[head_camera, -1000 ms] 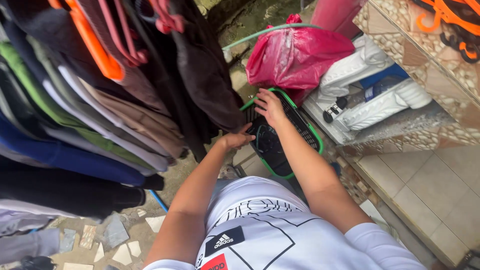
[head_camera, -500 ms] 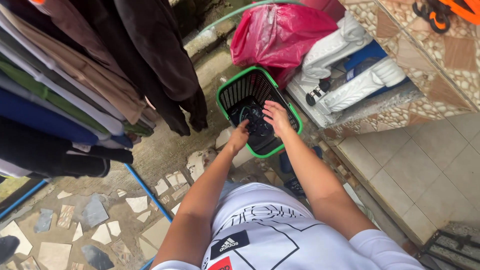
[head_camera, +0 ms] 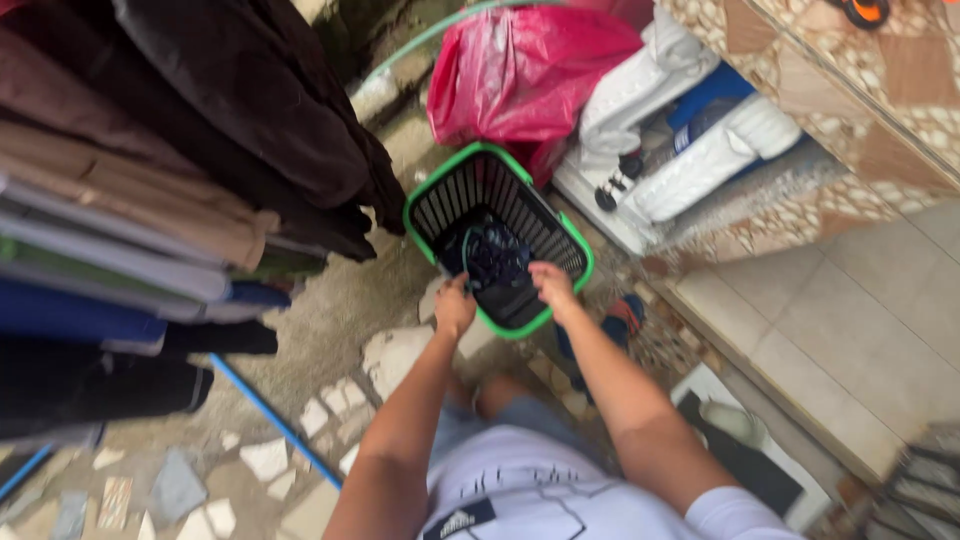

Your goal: The recorder takes several pairs of shorts and pants from a basket and hangs them onto plastic hangers and a multi-clip hanger.

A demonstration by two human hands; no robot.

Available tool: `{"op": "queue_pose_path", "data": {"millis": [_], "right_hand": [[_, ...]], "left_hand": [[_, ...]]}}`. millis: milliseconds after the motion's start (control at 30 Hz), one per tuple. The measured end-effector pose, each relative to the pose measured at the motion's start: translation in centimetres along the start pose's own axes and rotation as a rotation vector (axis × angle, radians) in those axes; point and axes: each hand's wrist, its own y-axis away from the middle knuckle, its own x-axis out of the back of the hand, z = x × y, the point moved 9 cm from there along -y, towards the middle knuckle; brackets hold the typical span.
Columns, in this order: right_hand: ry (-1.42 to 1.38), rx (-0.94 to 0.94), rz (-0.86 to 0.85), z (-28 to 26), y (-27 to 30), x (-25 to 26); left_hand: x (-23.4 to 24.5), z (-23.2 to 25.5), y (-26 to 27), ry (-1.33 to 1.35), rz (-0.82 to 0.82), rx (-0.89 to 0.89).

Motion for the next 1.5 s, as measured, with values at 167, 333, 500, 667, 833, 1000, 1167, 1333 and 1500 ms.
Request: {"op": "queue_pose_path", "data": {"millis": [167,333,500,667,833,1000,1167,1333,1500], "right_hand": [[0.175,0.078,0.047,7.7,-9.4,-3.3],[0.524,0.288,0.083,11.9,-18.0,-8.8],[0.84,0.124,-0.043,20.3,-26.7,-14.4],[0.946,-0.182,-0.17,24.7,-30.5,-17.3],[0.991,-0.377,-0.185,32.0,-34.4,-17.3],[0.964,-0.059,-0.175,40.3,-42.8,-16.4],[0.891,-0.231,-0.106,30.9,-35.9,-17.0],[0.319,-0.242,-0.004,29.3,-35.4,-16.0],[-0.465,0.058,-0.048,19.3,-31.0,-11.5]], "left_hand": [[-2.3,-0.2,-4.5,-0.196,0.032,-0.081],[-4.5,-2.1,-10.2,-0.386,-0.034,-0.178],[-6.4,-5.8,-14.0,-0.549,-0.033,-0.324],[-7.1,-7.6,-14.6,-0.443,0.031,-0.41],[-6.6,-7.6,-14.2,-0.431,0.064,-0.457],[-7.1,-7.5,-14.2,-0.443,-0.015,-0.47],[-7.5,-6.9,-14.4,-0.562,-0.017,-0.443],[-8.1,-8.0,-15.0,-0.573,0.019,-0.447],[-7.1,-7.6,-15.3,-0.36,-0.049,-0.367]]}}
